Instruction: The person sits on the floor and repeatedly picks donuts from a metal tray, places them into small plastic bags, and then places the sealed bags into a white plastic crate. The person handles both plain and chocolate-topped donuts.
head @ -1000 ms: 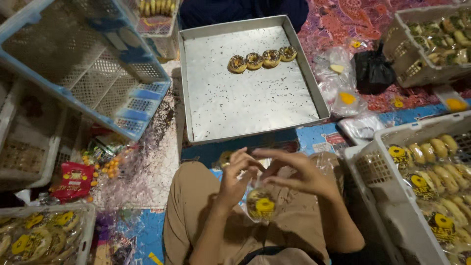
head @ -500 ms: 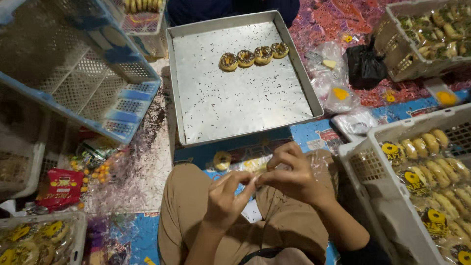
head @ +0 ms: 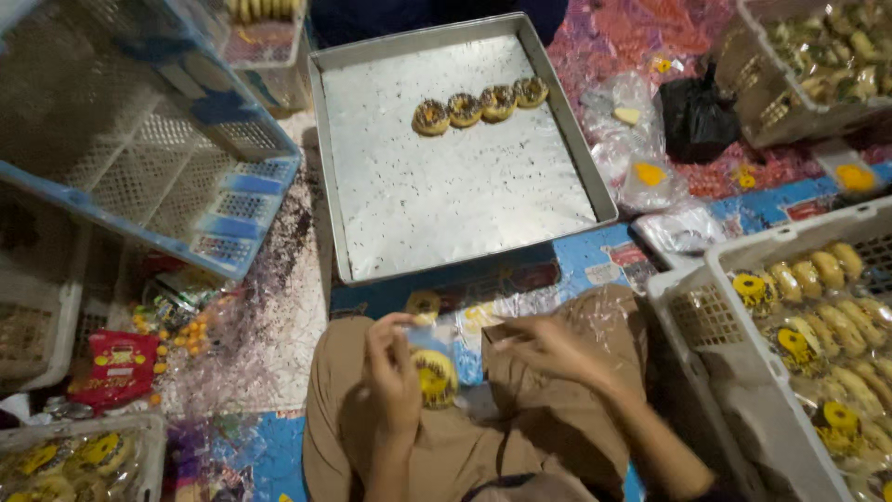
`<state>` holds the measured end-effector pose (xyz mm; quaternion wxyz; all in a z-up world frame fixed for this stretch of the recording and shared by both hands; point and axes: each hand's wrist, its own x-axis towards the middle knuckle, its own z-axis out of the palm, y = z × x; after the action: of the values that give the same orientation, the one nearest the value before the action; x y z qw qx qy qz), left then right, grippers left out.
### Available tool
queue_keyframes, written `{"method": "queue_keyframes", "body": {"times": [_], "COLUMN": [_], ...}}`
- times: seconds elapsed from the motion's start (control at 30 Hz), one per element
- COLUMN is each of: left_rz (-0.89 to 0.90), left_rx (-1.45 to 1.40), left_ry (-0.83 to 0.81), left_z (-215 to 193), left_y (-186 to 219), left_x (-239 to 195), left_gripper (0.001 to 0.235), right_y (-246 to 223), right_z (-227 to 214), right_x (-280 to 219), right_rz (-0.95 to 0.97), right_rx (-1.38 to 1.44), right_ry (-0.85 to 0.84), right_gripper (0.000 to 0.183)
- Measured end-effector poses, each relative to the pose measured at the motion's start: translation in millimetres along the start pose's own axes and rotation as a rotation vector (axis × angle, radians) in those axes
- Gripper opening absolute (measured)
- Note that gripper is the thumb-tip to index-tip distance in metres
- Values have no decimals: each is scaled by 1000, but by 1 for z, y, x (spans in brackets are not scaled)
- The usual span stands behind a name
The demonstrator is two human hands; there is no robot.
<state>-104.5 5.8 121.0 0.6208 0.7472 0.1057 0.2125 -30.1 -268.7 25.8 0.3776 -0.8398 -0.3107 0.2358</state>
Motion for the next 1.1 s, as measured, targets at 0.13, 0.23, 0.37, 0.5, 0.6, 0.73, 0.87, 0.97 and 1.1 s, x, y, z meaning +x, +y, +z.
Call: {"method": "queue_keyframes", "body": {"times": [0.13, 0.23, 0.37, 0.5, 0.6, 0.73, 0.87, 0.97, 1.1], "left_rz": [-156, -66, -210, -404, -416, -476, -368, -330, -309], "left_rx": [145, 388, 701, 352, 110, -271, 89, 560, 738], "left_ry": [114, 257, 275, 248, 106, -143, -333, -629, -927], "left_z": [7, -31, -66, -82, -79, -13, 46, 67, 60], "left_y": [-59, -81, -109, -153, -196, -243, -286, -299, -271], "left_x": [10, -8, -61, -100, -78, -38, 43, 84, 99], "left_gripper": [19, 24, 30, 24, 16, 28, 25, 34, 47], "right_y": [-40, -62, -84, -78, -44, -10, 21, 39, 44], "right_z": [81, 129, 183, 196, 152, 111, 98, 91, 75], "right_x": [79, 102, 81, 51, 42, 40, 44, 42, 38], "right_rz": [-380, 43, 364, 312, -459, -379, 338, 460, 441], "right_rx": [537, 758, 1536, 876, 108, -4, 616, 784, 835], "right_ry": [553, 678, 432, 340, 482, 436, 575, 638, 591], "right_gripper": [29, 13, 20, 26, 46, 51, 44, 52, 58]}}
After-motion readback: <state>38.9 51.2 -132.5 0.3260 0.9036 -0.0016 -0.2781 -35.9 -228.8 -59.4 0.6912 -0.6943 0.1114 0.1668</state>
